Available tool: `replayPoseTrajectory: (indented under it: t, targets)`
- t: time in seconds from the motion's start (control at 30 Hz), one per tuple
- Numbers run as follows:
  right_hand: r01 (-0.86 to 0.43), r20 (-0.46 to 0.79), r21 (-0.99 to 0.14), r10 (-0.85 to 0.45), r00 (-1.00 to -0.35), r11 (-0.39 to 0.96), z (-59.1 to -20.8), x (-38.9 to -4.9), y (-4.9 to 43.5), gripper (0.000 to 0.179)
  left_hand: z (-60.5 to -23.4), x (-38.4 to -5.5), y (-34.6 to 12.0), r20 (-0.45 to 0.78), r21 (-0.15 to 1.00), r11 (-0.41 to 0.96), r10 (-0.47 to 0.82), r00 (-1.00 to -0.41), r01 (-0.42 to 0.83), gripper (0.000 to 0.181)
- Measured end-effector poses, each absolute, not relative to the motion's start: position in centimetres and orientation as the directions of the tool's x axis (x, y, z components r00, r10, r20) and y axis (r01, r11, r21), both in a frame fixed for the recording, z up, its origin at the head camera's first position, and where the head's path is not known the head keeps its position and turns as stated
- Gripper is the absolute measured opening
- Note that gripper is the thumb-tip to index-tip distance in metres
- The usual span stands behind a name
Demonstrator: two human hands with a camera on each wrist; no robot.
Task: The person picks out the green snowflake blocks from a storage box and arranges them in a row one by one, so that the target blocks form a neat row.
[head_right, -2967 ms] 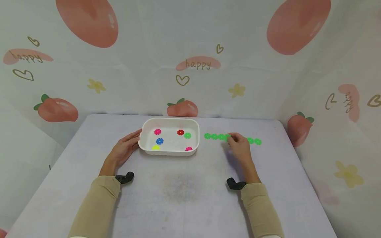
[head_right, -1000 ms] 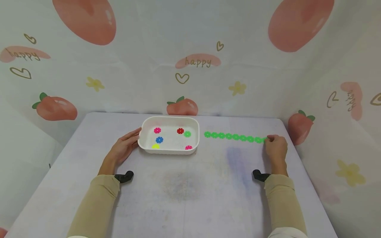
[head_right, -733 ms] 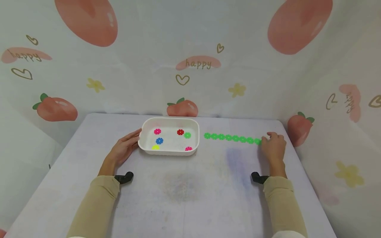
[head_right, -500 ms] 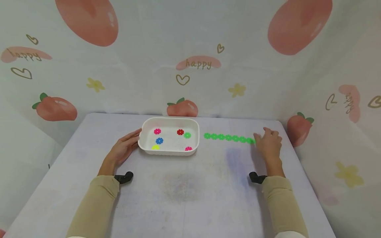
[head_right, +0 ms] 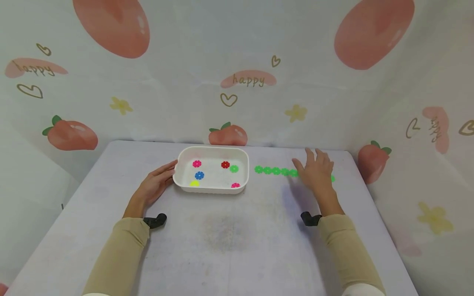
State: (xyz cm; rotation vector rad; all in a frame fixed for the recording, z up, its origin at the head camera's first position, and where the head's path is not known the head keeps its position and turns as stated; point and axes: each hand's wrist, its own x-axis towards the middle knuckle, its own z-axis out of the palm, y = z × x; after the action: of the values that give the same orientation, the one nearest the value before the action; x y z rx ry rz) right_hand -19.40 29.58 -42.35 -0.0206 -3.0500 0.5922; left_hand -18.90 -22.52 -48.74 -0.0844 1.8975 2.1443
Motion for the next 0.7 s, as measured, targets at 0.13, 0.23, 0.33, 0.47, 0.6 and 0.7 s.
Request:
replayPoseTrajectory:
  t: [0.13, 0.23, 0.33, 0.47, 0.6, 0.7]
  targets:
    - [-0.042, 0.034, -0.374, -0.031, -0.999, 0.926, -41.7, -19.4, 28.3, 0.084, -48.7, -18.9, -22.5, -0.228, 0.964, -0.096, 0.17, -0.959, -0.247, 0.054]
    - [-0.065, 0.028, -0.362, -0.059, -0.998, 0.93, -41.3, -19.4, 27.4, 0.085, -48.5, -18.9, -22.4, -0.231, 0.964, -0.093, 0.164, -0.959, -0.248, 0.054]
    - [-0.087, 0.025, -0.343, -0.084, -0.996, 0.935, -40.8, -19.4, 26.5, 0.085, -48.5, -18.8, -22.4, -0.233, 0.963, -0.099, 0.16, -0.959, -0.251, 0.054]
    - [-0.108, 0.017, -0.317, -0.109, -0.994, 0.942, -40.5, -19.5, 25.4, 0.085, -48.5, -18.8, -22.4, -0.23, 0.962, -0.107, 0.168, -0.959, -0.249, 0.054]
    - [-0.14, 0.022, -0.284, -0.14, -0.99, 0.949, -40.4, -19.6, 24.0, 0.083, -48.6, -18.8, -22.4, -0.217, 0.966, -0.107, 0.171, -0.961, -0.237, 0.055]
    - [-0.162, 0.025, -0.262, -0.161, -0.987, 0.951, -40.4, -19.6, 23.0, 0.082, -48.7, -18.8, -22.4, -0.214, 0.967, -0.105, 0.171, -0.962, -0.234, 0.055]
